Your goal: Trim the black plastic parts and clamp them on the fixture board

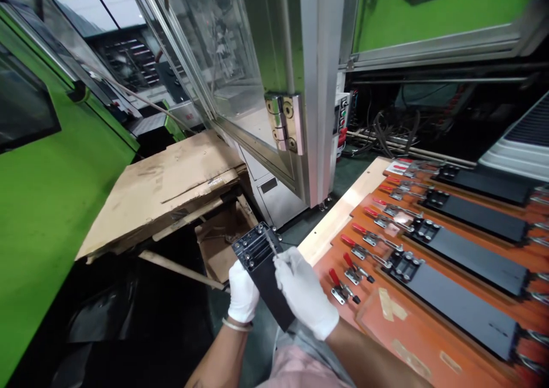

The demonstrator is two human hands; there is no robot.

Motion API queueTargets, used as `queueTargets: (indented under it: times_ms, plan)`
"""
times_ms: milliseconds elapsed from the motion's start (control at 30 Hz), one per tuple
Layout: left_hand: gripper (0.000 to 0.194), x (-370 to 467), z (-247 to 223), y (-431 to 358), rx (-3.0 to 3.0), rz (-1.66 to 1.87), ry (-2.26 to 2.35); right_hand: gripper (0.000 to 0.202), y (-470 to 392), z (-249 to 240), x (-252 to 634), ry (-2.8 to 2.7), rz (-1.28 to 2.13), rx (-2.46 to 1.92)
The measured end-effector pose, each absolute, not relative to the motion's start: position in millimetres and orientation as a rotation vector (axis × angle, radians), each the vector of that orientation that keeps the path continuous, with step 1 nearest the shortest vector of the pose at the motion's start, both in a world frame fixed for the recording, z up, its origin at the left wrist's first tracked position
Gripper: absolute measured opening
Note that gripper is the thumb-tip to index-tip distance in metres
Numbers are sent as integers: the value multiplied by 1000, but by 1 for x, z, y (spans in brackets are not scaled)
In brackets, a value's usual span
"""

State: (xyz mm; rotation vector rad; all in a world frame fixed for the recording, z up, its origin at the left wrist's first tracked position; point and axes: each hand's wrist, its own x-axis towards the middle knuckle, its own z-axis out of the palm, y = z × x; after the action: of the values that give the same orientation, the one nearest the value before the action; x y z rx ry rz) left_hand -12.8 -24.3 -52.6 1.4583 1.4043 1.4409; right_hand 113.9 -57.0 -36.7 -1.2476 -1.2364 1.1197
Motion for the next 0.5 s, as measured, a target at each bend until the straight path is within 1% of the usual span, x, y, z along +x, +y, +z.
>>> queueTargets:
  times_ms: [100, 200, 267, 400, 500]
  plan:
    - [21, -11, -54, -23, 1558, 1399, 1426, 19, -60, -31, 114, -1346, 1046, -1274]
    - [18, -9, -55, -23, 1499, 1389, 1397, 18, -60, -29, 113, -1354, 999, -1304]
    - [17, -10, -55, -23, 1450, 1407, 1380, 16, -59, -29, 112, -1446, 999, -1283]
    - [17, -13, -55, -23, 1473, 1414, 1380, 17, -57, -30, 110, -1398, 999, -1306]
    - [16, -13, -57, -22, 1454, 1447, 1379, 16, -56, -32, 107, -1495, 1007, -1265]
